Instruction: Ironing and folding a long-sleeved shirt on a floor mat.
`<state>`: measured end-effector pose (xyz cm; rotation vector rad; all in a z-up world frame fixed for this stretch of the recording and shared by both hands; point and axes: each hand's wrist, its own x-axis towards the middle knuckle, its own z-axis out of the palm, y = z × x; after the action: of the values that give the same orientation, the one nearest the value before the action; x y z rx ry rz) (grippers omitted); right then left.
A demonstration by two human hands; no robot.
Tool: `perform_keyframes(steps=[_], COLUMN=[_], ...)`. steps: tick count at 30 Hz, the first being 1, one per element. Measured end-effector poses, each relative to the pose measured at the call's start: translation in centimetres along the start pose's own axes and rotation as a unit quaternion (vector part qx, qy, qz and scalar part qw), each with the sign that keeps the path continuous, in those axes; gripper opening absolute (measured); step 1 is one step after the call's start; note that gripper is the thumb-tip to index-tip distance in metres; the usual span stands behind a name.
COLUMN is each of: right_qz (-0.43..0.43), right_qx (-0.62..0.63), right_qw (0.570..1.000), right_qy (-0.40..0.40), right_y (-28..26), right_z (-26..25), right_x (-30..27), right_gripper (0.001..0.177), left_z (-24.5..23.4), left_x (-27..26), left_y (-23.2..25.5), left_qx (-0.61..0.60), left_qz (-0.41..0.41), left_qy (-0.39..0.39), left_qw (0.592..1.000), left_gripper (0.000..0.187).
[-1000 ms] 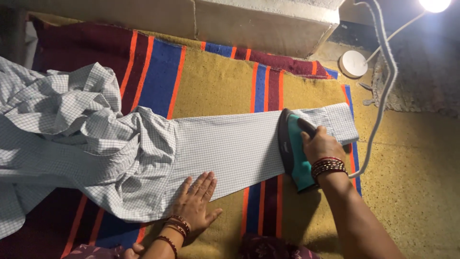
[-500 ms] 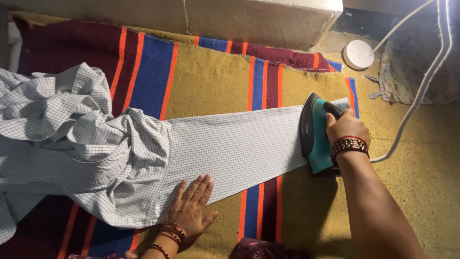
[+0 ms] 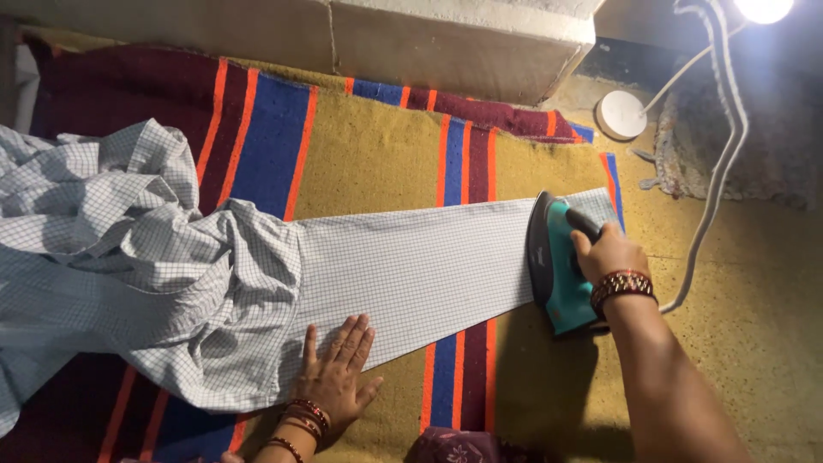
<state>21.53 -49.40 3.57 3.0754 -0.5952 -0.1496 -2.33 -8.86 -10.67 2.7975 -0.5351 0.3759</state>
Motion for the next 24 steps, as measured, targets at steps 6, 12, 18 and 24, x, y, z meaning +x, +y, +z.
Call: perform_keyframes(steps=[6,12,18,24], right_qz=[-0.021,-0.082,-0.055,-0.027], right_qx=[-0.018,-0.038,-0.019,0.011], right_qw=[0.999,0.994,0.996,0.999], right_qy=[-0.034,-0.067,-0.06,-0.031], right_y=[0.5,-1.1,-4.2,-6.5], right_z=[-0.8,-1.1,-2.0,-1.9], right_x=[-3.9,-4.8,-3.5,-0.5], right_gripper=[0.056,0.057,0.056,0.053], left_z=[0.3,1.8,2.0,2.0], left_x=[0.0,-0.4,-0.4,-0.5], left_y=[0.2,-0.1,-0.1,-0.1], left_qx=[-0.015,-0.02,-0.021,-0.032], left_qz=[-0.002,0.005,0.003,0.008], left_qy=[-0.01,0.006,-0.006,-0.005], left_qw=[1.0,1.0,1.0,0.999], left_gripper=[0.078,0.08,0.08,0.081])
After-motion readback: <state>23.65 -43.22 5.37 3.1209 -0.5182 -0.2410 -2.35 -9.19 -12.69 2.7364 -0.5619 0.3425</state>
